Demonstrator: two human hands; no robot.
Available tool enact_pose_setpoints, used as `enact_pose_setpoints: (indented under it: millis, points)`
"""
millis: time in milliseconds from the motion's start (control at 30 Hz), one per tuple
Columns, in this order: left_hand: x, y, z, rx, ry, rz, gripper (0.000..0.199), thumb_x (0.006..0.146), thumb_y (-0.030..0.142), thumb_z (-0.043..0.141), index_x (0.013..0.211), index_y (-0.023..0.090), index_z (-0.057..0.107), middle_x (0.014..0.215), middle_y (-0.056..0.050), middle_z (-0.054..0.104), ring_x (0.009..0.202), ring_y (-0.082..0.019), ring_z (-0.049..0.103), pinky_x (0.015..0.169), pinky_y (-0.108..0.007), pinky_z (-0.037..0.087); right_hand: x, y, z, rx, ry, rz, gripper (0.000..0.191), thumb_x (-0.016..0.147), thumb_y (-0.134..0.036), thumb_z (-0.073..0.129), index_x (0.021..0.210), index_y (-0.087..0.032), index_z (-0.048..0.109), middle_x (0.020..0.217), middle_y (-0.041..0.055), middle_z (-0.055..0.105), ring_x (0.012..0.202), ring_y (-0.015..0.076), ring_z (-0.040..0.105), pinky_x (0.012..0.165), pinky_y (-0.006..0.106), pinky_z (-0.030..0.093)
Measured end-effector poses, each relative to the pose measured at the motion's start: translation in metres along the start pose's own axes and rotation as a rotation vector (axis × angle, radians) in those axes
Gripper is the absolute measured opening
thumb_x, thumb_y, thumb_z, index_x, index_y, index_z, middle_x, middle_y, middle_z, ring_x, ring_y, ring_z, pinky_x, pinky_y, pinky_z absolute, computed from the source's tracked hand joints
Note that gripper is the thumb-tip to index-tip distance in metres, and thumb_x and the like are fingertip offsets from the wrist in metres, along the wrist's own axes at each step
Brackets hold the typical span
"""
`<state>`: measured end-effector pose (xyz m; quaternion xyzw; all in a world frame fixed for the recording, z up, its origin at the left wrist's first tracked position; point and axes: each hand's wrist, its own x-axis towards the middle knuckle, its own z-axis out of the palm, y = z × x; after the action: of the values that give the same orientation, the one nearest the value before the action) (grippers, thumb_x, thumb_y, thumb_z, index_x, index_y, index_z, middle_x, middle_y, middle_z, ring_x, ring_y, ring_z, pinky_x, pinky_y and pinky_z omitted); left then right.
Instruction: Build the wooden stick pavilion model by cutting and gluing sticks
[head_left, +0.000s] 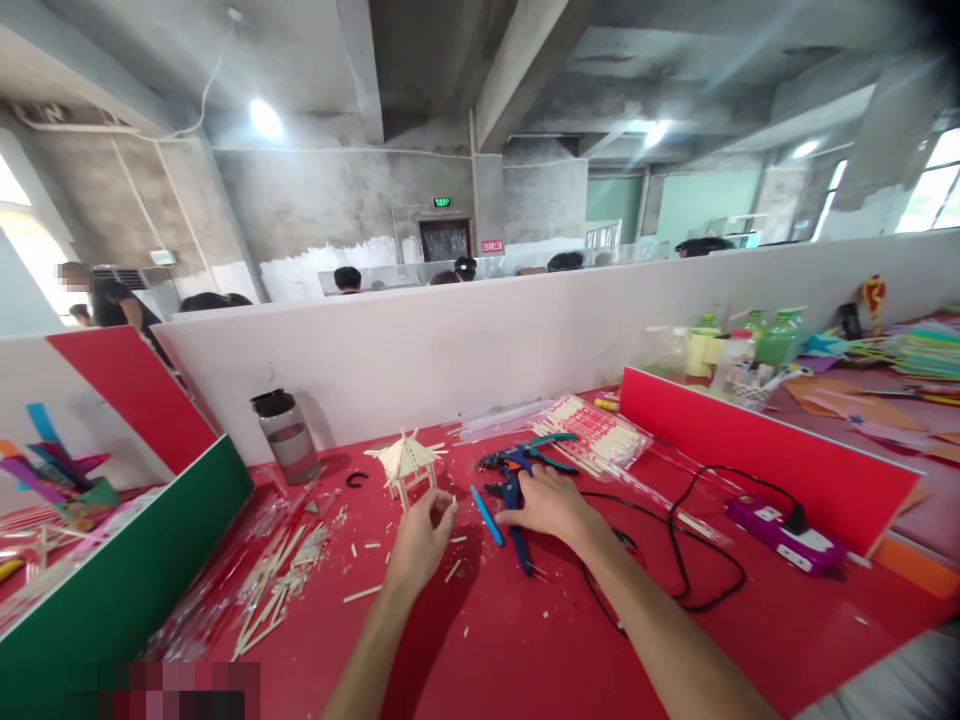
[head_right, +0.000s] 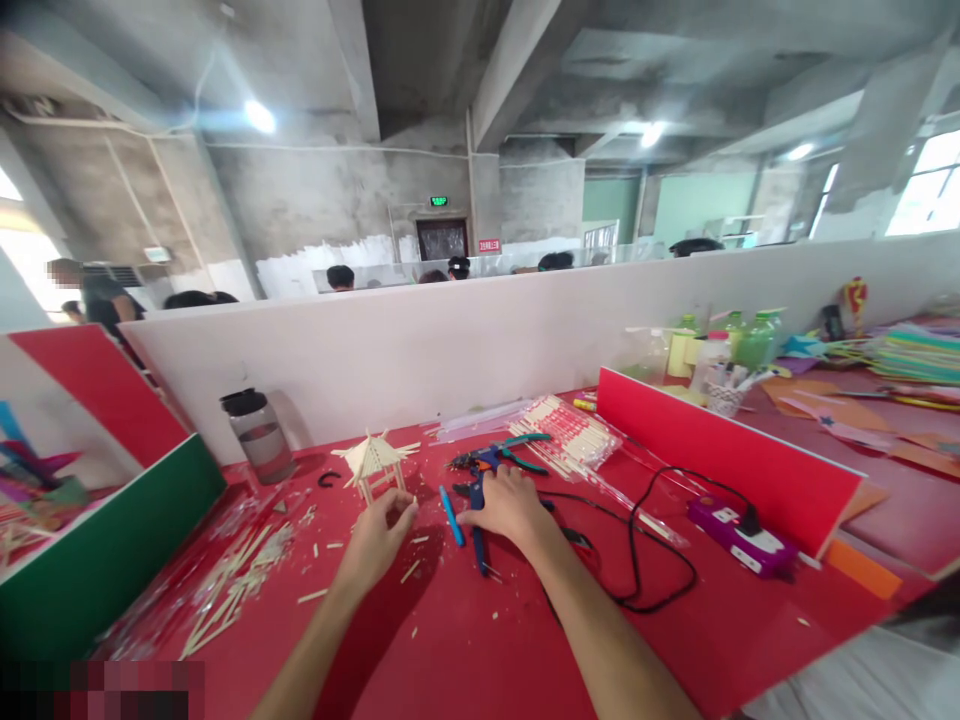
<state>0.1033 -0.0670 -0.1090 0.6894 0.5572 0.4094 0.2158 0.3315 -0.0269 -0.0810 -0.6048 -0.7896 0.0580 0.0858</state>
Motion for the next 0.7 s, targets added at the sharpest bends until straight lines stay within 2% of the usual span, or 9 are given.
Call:
enact_pose_setpoints:
  millis: [67, 133, 333, 567, 700]
  points:
    - [0.001, -0.001, 0.004, -0.130, 0.007, -0.011, 0.023, 0.086, 0.040, 0.053, 0.086, 0.018, 0.057, 0.076, -0.003, 0.063, 0.070, -0.018, 0.060, 0.068, -0.031, 0.046, -0.001, -0.007, 0.006, -0.040, -0.026, 0.035, 0.090, 0.063, -0.075, 0.065, 0.120, -0.006, 0.060, 0.127, 0.0307, 0.053, 0.120, 0.0458, 0.048, 0.094, 0.052, 0.037]
    - [0.001, -0.002, 0.008, -0.270, 0.018, -0.034, 0.024, 0.083, 0.041, 0.056, 0.084, 0.017, 0.057, 0.071, -0.002, 0.060, 0.065, -0.016, 0.058, 0.064, -0.029, 0.046, -0.001, -0.010, 0.011, -0.057, -0.057, 0.062, 0.093, 0.064, -0.073, 0.064, 0.124, -0.003, 0.057, 0.126, 0.0323, 0.053, 0.119, 0.0466, 0.048, 0.095, 0.054, 0.035]
    - [0.002, -0.003, 0.014, -0.485, 0.031, -0.057, 0.031, 0.081, 0.047, 0.062, 0.079, 0.017, 0.055, 0.066, 0.001, 0.057, 0.060, -0.012, 0.054, 0.060, -0.025, 0.044, 0.004, -0.006, 0.015, -0.102, -0.076, 0.071, 0.066, 0.075, -0.045, 0.061, 0.124, -0.001, 0.055, 0.122, 0.0301, 0.057, 0.115, 0.0430, 0.053, 0.094, 0.050, 0.035]
    - [0.003, -0.007, 0.015, -0.699, 0.025, -0.142, 0.040, 0.074, 0.055, 0.068, 0.079, 0.020, 0.051, 0.068, 0.000, 0.062, 0.060, -0.012, 0.057, 0.063, -0.025, 0.046, 0.000, 0.000, -0.001, -0.083, 0.011, 0.000, 0.049, 0.087, -0.038, 0.048, 0.121, -0.004, 0.056, 0.121, 0.0284, 0.057, 0.114, 0.0401, 0.053, 0.096, 0.049, 0.033]
    - [0.002, -0.003, 0.015, -0.761, 0.061, -0.202, 0.044, 0.067, 0.055, 0.075, 0.081, 0.019, 0.054, 0.069, 0.000, 0.063, 0.062, -0.012, 0.060, 0.065, -0.026, 0.048, -0.001, 0.001, -0.009, 0.168, 0.000, -0.071, 0.041, 0.091, -0.036, 0.042, 0.120, -0.009, 0.055, 0.119, 0.0232, 0.058, 0.113, 0.0343, 0.056, 0.094, 0.042, 0.038]
